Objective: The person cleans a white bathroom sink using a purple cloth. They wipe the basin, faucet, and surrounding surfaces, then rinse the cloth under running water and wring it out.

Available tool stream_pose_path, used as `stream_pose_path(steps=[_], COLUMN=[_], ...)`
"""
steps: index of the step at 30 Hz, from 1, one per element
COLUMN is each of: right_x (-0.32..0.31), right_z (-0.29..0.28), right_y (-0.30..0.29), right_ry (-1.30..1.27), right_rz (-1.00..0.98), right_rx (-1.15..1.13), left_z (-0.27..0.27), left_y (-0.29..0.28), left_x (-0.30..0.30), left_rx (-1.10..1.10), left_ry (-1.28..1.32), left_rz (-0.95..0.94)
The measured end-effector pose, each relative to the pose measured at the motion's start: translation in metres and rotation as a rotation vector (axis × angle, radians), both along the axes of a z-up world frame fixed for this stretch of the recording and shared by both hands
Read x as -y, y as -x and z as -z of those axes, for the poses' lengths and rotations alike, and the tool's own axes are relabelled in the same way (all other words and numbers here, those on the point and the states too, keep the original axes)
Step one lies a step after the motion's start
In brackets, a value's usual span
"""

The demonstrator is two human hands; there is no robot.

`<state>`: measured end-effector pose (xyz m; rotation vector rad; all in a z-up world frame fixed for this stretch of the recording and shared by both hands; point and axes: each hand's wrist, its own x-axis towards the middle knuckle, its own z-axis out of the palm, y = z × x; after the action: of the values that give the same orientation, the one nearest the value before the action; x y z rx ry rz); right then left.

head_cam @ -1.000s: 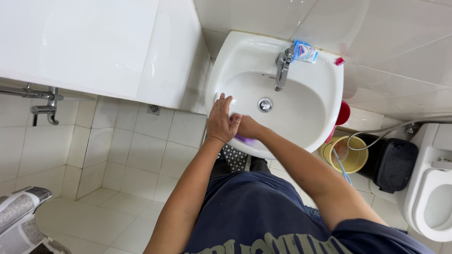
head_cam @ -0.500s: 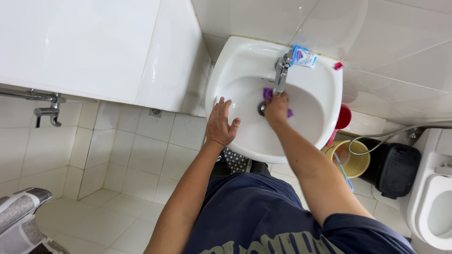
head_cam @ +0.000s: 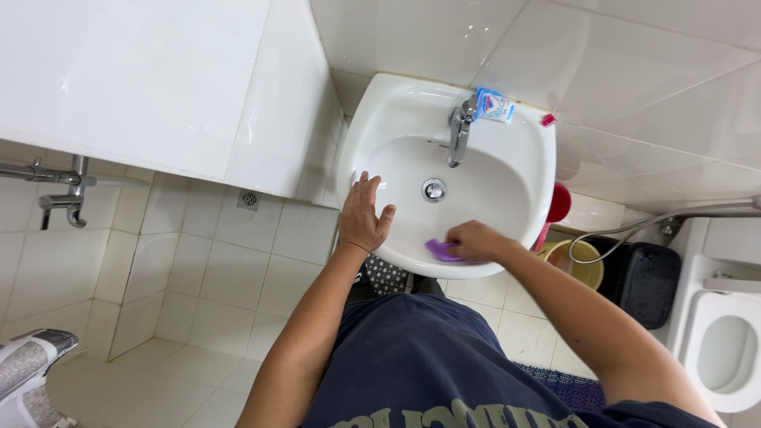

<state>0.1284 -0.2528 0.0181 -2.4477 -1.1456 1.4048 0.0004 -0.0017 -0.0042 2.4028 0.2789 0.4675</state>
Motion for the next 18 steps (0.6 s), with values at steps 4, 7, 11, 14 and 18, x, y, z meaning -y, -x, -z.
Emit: stream_pose_path(steps=[4, 7, 11, 14, 18], right_x=[0.034, 0.02, -0.05, -0.066, -0.045], right_z=[-0.001, 0.015, -0.022, 0.019, 0.078], right_y=[-0.015, 0.006, 0.054, 0.059, 0.035], right_ry=[0.019, -0.272, -0.14, -0.399, -0.78], right_rz=[0.334, 0.962, 0.68, 0.991, 1.604], right_rx=[0.057, -0.363, -0.206, -0.365, -0.999], left_z=[0.0, 0.003, -0.002, 0.002, 0.001], left_y=[-0.003, 0.002, 0.002, 0.001, 0.003], left_x=[-0.002, -0.001, 0.0, 0.001, 0.0], left_rx=[0.011, 0.058, -0.019, -0.012, -0.013], left_ry=[0.013, -0.008, -0.004, -0.004, -0.008], left_rz=[-0.001, 0.029, 0.03, 0.047, 0.031])
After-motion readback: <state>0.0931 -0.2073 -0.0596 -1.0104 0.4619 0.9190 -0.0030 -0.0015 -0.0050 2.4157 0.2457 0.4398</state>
